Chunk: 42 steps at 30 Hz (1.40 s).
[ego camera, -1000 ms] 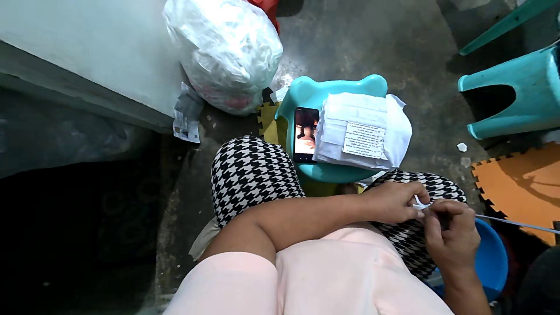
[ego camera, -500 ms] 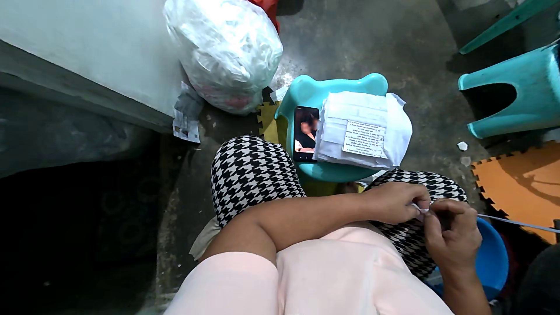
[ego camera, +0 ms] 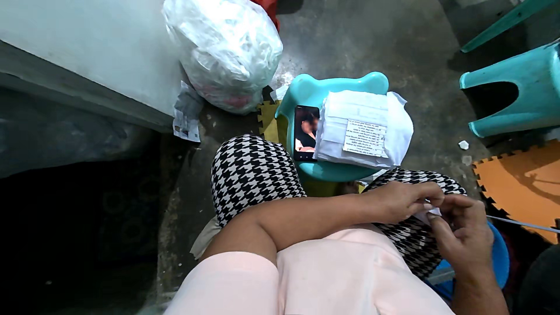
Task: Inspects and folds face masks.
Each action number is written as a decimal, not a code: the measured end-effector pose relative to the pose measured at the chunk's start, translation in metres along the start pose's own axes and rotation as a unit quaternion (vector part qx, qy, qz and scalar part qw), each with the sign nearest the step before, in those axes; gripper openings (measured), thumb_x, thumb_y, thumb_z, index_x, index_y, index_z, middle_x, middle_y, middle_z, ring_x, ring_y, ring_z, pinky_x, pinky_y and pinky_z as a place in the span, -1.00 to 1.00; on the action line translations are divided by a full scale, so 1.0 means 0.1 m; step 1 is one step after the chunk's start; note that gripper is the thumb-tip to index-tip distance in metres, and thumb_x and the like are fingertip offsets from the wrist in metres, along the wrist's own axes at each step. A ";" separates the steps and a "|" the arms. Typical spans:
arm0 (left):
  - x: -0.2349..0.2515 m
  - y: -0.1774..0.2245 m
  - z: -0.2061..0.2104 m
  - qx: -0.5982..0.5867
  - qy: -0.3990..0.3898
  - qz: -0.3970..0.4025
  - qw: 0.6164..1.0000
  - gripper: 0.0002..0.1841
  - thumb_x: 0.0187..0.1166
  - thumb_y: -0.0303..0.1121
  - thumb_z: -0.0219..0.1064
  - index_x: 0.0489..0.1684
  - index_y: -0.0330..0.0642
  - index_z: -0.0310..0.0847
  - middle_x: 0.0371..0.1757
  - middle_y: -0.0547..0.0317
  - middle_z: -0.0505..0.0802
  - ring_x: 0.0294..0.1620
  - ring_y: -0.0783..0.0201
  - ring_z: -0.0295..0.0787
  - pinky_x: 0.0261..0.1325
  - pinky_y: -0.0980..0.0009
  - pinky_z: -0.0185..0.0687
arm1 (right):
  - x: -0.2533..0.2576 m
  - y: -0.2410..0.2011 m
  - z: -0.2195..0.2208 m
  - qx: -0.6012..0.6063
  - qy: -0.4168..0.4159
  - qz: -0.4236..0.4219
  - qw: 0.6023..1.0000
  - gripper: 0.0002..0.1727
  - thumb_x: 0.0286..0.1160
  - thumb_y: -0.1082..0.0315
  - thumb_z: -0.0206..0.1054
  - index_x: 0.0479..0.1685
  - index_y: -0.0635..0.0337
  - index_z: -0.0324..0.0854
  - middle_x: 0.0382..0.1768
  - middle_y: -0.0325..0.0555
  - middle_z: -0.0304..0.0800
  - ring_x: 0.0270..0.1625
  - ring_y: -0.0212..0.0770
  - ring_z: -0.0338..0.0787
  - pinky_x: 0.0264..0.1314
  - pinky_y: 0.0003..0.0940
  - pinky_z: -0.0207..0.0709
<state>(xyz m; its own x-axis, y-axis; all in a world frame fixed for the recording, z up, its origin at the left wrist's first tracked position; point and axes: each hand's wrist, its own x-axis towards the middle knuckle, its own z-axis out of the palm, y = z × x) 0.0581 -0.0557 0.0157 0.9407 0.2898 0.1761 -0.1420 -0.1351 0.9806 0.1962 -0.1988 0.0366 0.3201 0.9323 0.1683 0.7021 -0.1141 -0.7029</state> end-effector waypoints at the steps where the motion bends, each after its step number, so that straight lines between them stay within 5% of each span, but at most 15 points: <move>1: 0.00 -0.01 0.01 -0.001 0.003 0.001 1.000 -0.76 0.75 -0.46 0.18 0.19 -0.46 0.58 -0.12 -0.18 0.82 -0.13 0.05 0.80 0.04 0.12 0.69 | 0.00 -0.01 -0.02 -0.002 -0.003 -0.002 1.000 -0.62 0.40 0.35 0.24 0.12 0.43 0.42 -0.19 -0.21 0.69 -0.20 -0.70 0.62 -0.13 -0.79 0.52; 4: 0.00 0.00 -0.01 -0.019 -0.012 -0.019 1.000 -0.67 0.61 -0.48 0.37 0.24 -0.50 0.51 -0.07 -0.20 0.82 -0.10 0.07 0.82 0.07 0.17 0.73 | 0.00 -0.03 -0.08 -0.036 -0.013 0.001 0.999 -0.65 0.50 0.29 0.20 0.08 0.42 0.52 -0.26 -0.16 0.70 -0.26 -0.65 0.60 -0.19 -0.76 0.50; 7: 0.01 -0.01 -0.01 -0.019 -0.020 -0.031 0.999 -0.64 0.49 -0.64 0.36 0.25 -0.50 0.51 -0.01 -0.23 0.82 -0.07 0.04 0.83 0.10 0.16 0.73 | 0.00 -0.06 -0.17 -0.110 -0.043 0.027 0.993 -0.63 0.52 0.26 0.07 -0.01 0.38 0.65 -0.20 0.00 0.74 -0.16 -0.39 0.68 -0.09 -0.51 0.57; 12: 0.01 -0.04 0.02 0.016 -0.014 -0.014 1.000 -0.78 0.64 -0.56 0.26 0.12 -0.48 0.67 -0.01 -0.21 0.84 0.05 0.02 0.81 0.23 0.15 0.65 | 0.01 -0.02 -0.26 -0.156 -0.075 0.001 0.985 -0.59 0.57 0.10 0.07 -0.28 0.24 0.70 -0.30 -0.03 0.68 -0.08 -0.12 0.65 0.02 -0.23 0.48; 18: 0.01 -0.05 0.04 0.018 -0.009 -0.008 1.000 -0.78 0.73 -0.49 0.18 0.10 -0.44 0.68 -0.10 -0.17 0.85 -0.08 0.08 0.81 0.10 0.17 0.67 | -0.05 0.00 -0.33 -0.126 -0.095 0.018 0.987 -0.61 0.59 0.09 0.11 -0.17 0.25 0.67 -0.29 -0.11 0.67 -0.20 -0.37 0.64 -0.16 -0.49 0.52; 30: 0.01 0.04 -0.03 0.025 -0.010 -0.052 0.998 -0.73 0.81 -0.44 0.09 0.24 -0.39 0.63 -0.09 -0.18 0.85 -0.19 0.07 0.84 0.01 0.13 0.72 | -0.20 0.00 -0.75 -0.185 -0.173 0.118 0.960 -0.65 0.43 0.17 0.24 -0.13 0.30 0.74 -0.45 -0.04 0.70 -0.41 -0.12 0.67 -0.36 -0.10 0.54; 36: 0.02 0.02 -0.01 0.026 -0.008 -0.049 0.998 -0.72 0.81 -0.43 0.08 0.26 -0.38 0.61 -0.09 -0.19 0.85 -0.21 0.06 0.84 -0.01 0.13 0.74 | -0.23 0.02 -0.91 -0.156 -0.158 0.148 0.964 -0.66 0.47 0.26 0.20 -0.07 0.39 0.69 -0.22 0.15 0.74 -0.18 -0.01 0.72 -0.15 -0.01 0.58; 42: 0.02 0.00 0.00 0.022 0.015 -0.026 0.999 -0.72 0.81 -0.46 0.07 0.25 -0.41 0.60 -0.07 -0.20 0.85 -0.17 0.05 0.86 0.02 0.13 0.75 | -0.24 0.08 -0.88 -0.115 -0.086 0.155 0.977 -0.70 0.55 0.32 0.13 -0.01 0.41 0.59 -0.23 -0.02 0.71 -0.24 -0.40 0.67 -0.16 -0.43 0.59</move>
<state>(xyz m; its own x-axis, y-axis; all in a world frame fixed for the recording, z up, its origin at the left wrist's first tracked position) 0.0599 -0.0556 0.0163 0.9369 0.3250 0.1286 -0.0795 -0.1600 0.9839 0.2502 -0.2523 0.0883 0.4419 0.8824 -0.1613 0.7191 -0.4560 -0.5244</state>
